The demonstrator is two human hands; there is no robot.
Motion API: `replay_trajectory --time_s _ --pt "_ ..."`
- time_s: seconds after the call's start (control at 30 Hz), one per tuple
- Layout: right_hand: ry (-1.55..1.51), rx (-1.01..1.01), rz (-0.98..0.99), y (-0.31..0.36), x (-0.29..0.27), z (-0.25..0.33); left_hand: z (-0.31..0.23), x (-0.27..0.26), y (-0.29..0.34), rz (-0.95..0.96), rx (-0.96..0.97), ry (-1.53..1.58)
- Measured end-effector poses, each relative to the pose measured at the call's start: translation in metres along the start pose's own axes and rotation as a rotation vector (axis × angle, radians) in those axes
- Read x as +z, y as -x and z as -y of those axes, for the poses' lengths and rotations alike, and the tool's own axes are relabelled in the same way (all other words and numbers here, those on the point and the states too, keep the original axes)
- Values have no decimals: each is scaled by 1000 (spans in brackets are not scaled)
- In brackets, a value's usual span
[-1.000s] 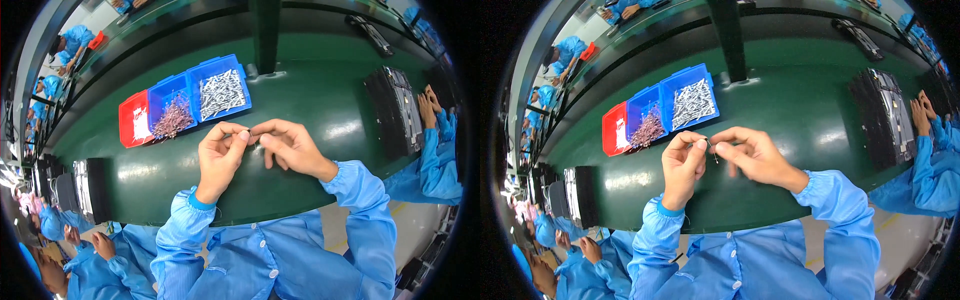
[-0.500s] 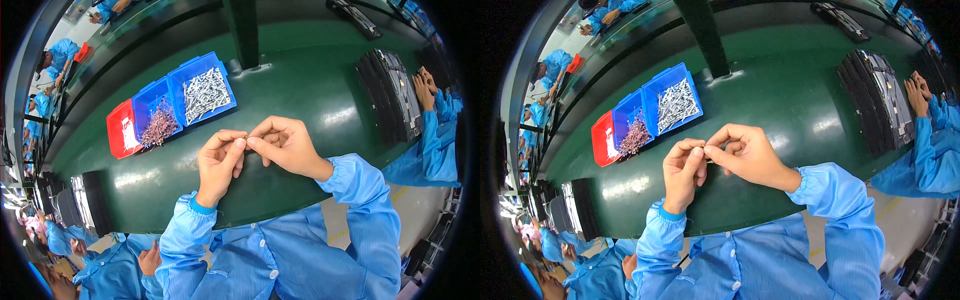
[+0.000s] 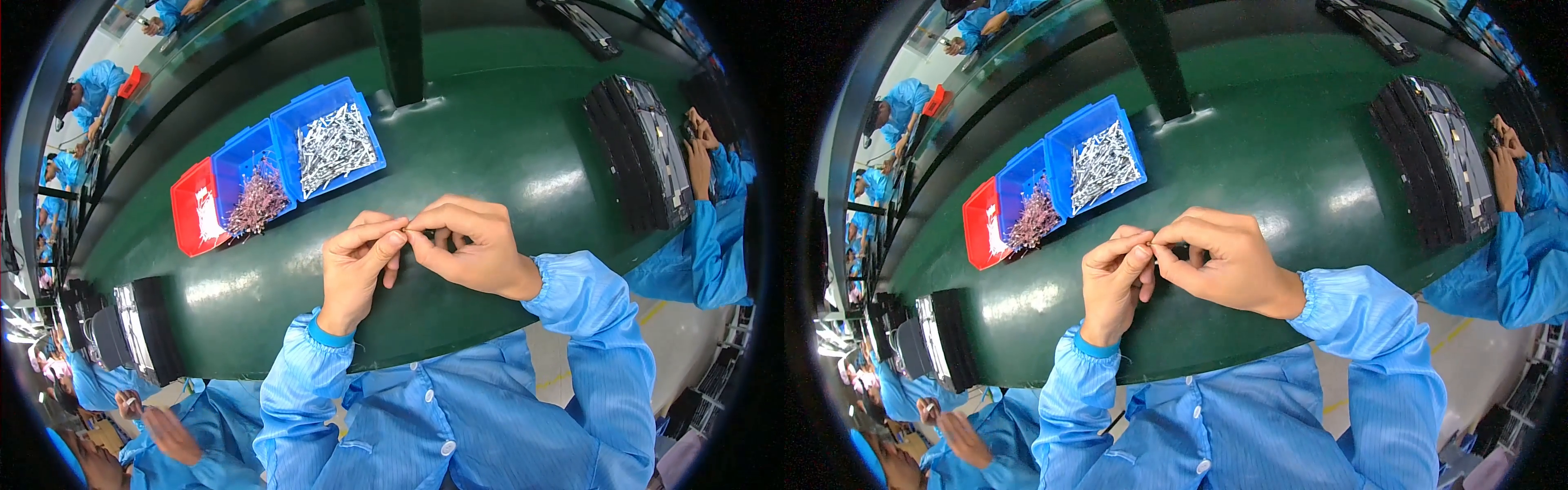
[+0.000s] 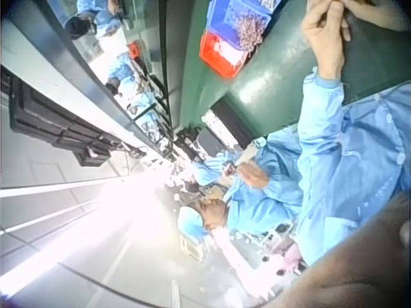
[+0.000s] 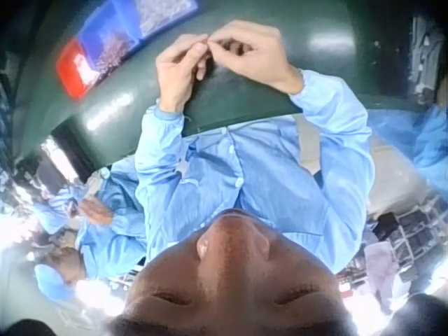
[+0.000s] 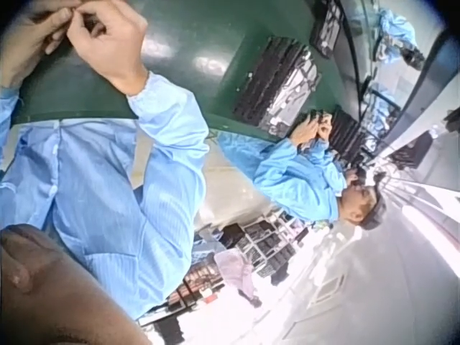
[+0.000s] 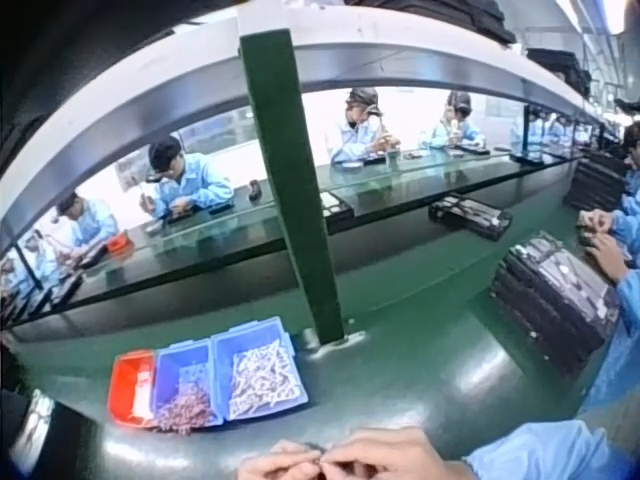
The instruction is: The person repeatedly takes wire components and clips from bins, installs them into electronic device frames by hand, and stacks the assembled frames along the conveyor line.
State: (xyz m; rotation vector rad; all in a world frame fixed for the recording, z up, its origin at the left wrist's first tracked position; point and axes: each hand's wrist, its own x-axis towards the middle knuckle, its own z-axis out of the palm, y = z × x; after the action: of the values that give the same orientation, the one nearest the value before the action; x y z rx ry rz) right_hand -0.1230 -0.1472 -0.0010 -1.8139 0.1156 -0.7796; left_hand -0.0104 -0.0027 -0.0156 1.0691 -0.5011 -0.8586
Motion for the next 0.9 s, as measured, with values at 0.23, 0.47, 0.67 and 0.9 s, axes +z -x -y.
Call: replay_trajectory --time_s 0.23,0.47,0.67,0.9 --pt "146 -149 -67 1 2 -3 -5 7 2 -40 46 -140" --pt "95 12 22 -1 -8 5 -5 8 2 -106 252 -451" --pt "138 7 65 -6 -25 13 -5 13 2 -159 461 -738" --pt "-149 287 73 -24 -50 -11 -4 6 2 -264 242 -478"
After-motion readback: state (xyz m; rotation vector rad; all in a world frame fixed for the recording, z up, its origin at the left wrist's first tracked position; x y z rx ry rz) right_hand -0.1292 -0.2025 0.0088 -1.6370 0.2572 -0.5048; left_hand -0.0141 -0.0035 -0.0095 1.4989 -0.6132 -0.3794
